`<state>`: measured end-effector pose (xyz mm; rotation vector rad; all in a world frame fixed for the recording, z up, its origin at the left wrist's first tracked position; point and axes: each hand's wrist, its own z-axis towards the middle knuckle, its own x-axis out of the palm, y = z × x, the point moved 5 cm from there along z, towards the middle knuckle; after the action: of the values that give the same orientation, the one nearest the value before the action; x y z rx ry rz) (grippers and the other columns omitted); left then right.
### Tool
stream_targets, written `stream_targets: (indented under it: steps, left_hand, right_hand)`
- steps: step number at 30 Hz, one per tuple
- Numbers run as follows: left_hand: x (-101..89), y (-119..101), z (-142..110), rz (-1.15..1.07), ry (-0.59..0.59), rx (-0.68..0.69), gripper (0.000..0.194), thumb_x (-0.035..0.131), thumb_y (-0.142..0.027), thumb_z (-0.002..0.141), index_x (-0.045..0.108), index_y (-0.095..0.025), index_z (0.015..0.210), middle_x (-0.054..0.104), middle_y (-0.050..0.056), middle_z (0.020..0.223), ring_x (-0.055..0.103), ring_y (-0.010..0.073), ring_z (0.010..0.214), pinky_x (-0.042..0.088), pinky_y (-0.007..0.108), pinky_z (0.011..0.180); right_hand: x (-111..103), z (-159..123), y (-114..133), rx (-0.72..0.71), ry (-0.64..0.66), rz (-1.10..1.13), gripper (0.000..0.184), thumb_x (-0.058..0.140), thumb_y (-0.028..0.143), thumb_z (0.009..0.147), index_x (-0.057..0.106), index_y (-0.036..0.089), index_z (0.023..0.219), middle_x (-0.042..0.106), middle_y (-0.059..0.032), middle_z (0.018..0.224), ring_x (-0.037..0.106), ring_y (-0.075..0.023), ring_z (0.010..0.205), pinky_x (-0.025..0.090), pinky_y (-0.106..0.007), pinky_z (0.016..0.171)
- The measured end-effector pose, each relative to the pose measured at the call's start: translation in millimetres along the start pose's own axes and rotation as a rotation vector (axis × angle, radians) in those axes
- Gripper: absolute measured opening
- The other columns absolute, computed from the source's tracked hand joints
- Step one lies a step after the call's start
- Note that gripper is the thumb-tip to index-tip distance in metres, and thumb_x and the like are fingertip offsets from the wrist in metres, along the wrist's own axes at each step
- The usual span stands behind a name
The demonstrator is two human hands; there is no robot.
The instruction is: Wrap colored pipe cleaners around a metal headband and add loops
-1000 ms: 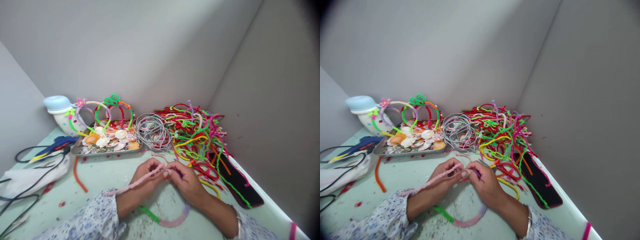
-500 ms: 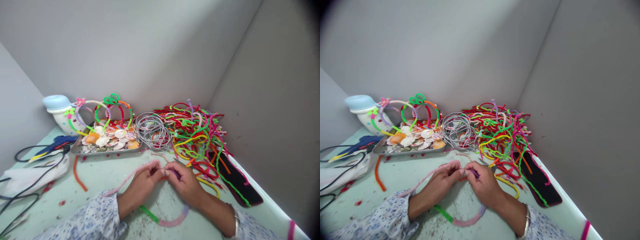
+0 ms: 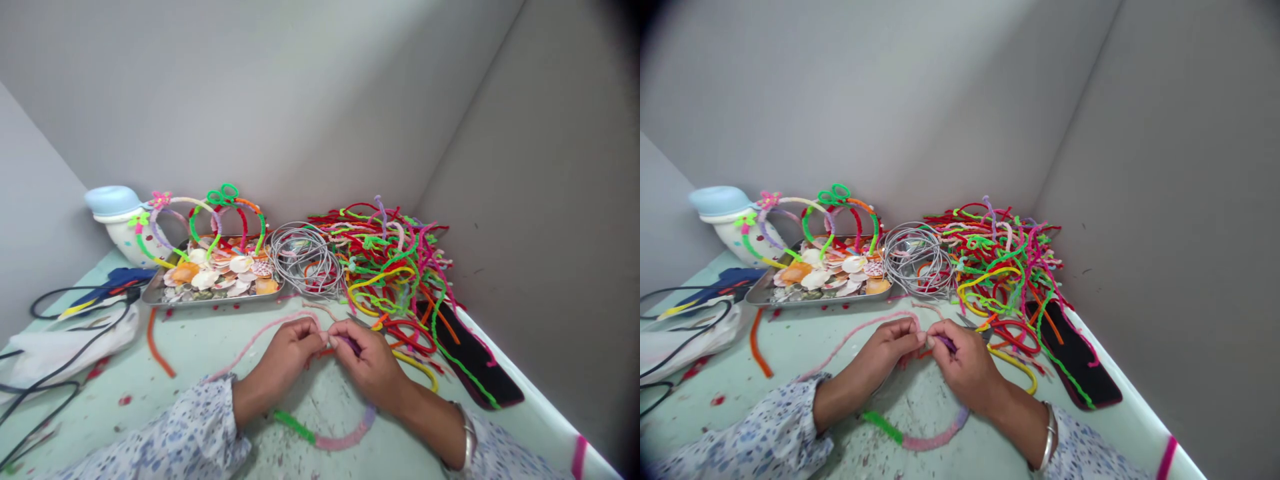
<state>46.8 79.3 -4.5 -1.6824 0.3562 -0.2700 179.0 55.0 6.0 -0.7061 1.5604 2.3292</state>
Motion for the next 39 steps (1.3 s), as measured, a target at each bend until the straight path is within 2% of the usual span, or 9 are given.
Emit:
stream_targets:
  steps: [5,21,30,39]
  left_hand:
    - [-0.6,-2,-1,0.052,0.01,0.02,0.027,0.055,-0.033,0.079,0.048,-0.017,0.059,0.041,-0.004,0.053,0.037,0.0097,0.051,0.027,0.024,0.051]
    - [1.7,8,-1,-0.123,0.037,-0.04,0.023,0.058,-0.033,0.078,0.053,-0.015,0.063,0.047,-0.003,0.056,0.041,0.0087,0.051,0.03,0.021,0.048]
    - [4.8,2,-2,-0.19,0.052,-0.078,0.017,0.053,-0.025,0.076,0.055,-0.015,0.063,0.05,-0.002,0.055,0.039,0.0081,0.047,0.029,0.022,0.047]
    - [7.4,-1,-6,-0.238,0.06,-0.136,0.015,0.051,-0.02,0.07,0.054,-0.014,0.057,0.049,-0.002,0.052,0.039,0.0085,0.046,0.028,0.021,0.046]
  right_hand:
    - [-1,0,-1,-0.002,-0.015,-0.002,0.013,0.048,0.019,0.09,0.06,0.02,0.093,0.066,-0.0015,0.079,0.059,-0.0147,0.07,0.044,-0.024,0.066]
    - [-2,-2,4,-0.037,-0.028,-0.005,0.011,0.048,0.018,0.089,0.059,0.02,0.09,0.063,0.0001,0.074,0.057,-0.013,0.065,0.043,-0.022,0.061]
    - [-2,-2,8,-0.042,0.006,0.074,0.011,0.048,0.018,0.091,0.059,0.02,0.093,0.068,-0.0011,0.08,0.062,-0.0136,0.071,0.045,-0.023,0.067]
    - [-3,-5,6,-0.066,-0.031,0.015,0.009,0.05,0.02,0.09,0.059,0.019,0.092,0.067,-0.0015,0.078,0.061,-0.0138,0.069,0.044,-0.023,0.065]
